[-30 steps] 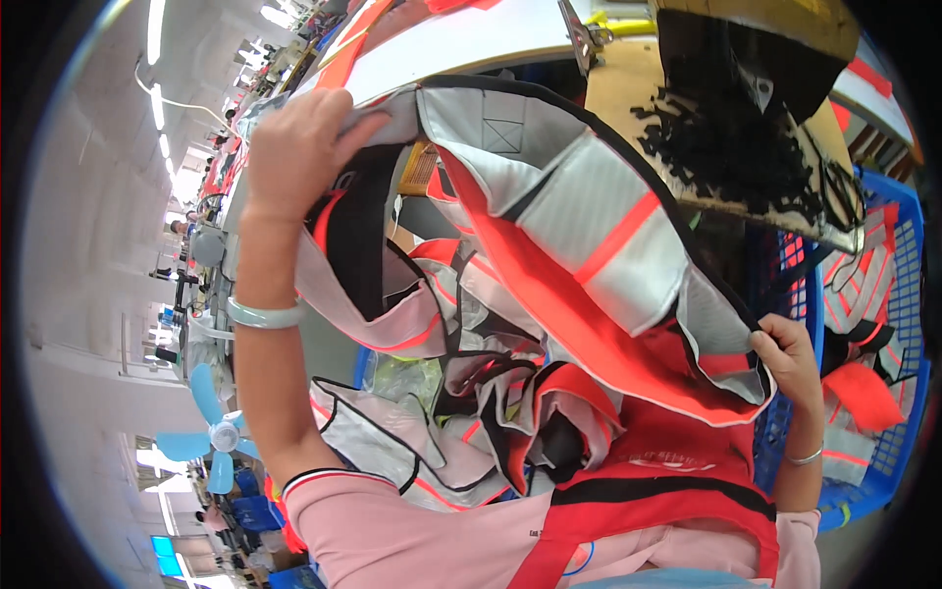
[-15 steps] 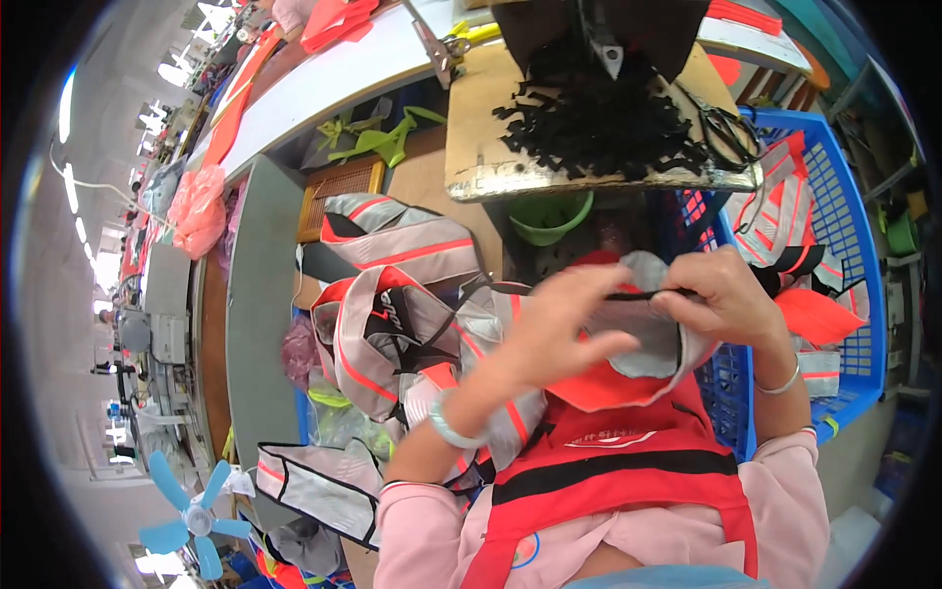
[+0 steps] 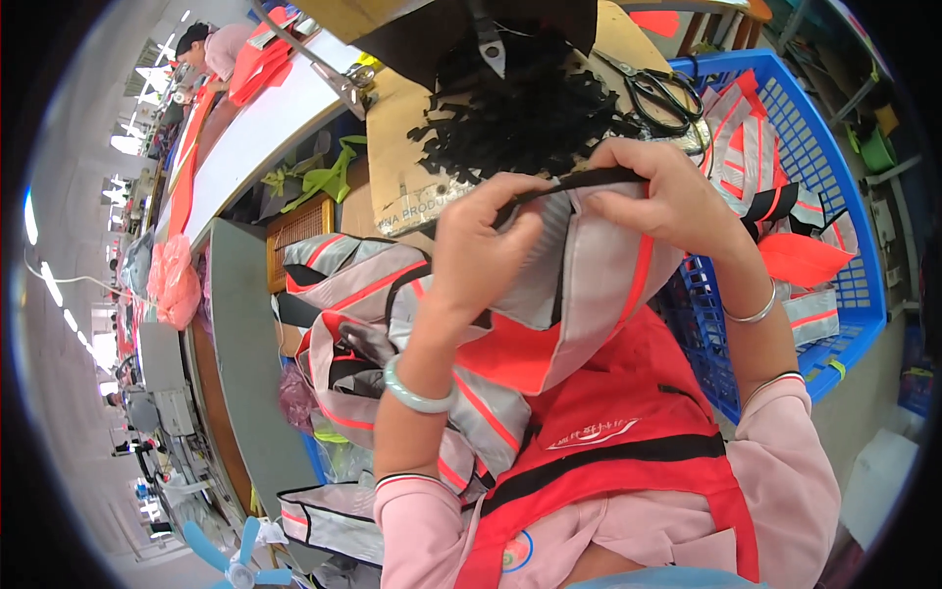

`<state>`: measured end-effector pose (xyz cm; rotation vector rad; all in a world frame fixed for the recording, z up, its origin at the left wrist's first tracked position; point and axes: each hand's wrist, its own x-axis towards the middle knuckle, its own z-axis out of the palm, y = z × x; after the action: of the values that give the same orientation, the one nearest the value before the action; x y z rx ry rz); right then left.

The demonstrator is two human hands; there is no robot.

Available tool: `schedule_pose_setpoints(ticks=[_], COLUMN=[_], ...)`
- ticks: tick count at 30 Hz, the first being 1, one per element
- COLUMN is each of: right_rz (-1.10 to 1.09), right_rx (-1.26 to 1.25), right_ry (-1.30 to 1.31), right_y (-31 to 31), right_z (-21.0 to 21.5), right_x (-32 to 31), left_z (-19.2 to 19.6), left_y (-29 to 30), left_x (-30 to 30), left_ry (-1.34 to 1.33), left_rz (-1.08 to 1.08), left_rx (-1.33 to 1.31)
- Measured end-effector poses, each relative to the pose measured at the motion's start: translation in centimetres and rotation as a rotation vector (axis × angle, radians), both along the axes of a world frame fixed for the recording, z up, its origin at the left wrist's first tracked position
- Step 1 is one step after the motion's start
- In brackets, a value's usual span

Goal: Trimming excess threads and organizing life vest components at an industrial workstation.

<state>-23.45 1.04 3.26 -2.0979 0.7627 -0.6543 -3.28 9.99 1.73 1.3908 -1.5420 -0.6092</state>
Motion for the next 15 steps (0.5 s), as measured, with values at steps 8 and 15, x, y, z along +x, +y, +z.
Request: schedule_pose_setpoints(ticks=[8,15], right_rz=[0.061,0.042], right_rx=[0.118,0.161], right_ry=[-0.101,-0.094], right_y=[-3.3,-5.4], right_z=[-0.1,-0.5], right_x=[2.3,3.9], left_z=[3.4,3.5], left_y=[-3.1,-6.3], left_x=[3.7,5.8], left_ry=[-0.082,-0.054], left_rz=[-0.111,-0.101], left_rx=[0.310,0.387])
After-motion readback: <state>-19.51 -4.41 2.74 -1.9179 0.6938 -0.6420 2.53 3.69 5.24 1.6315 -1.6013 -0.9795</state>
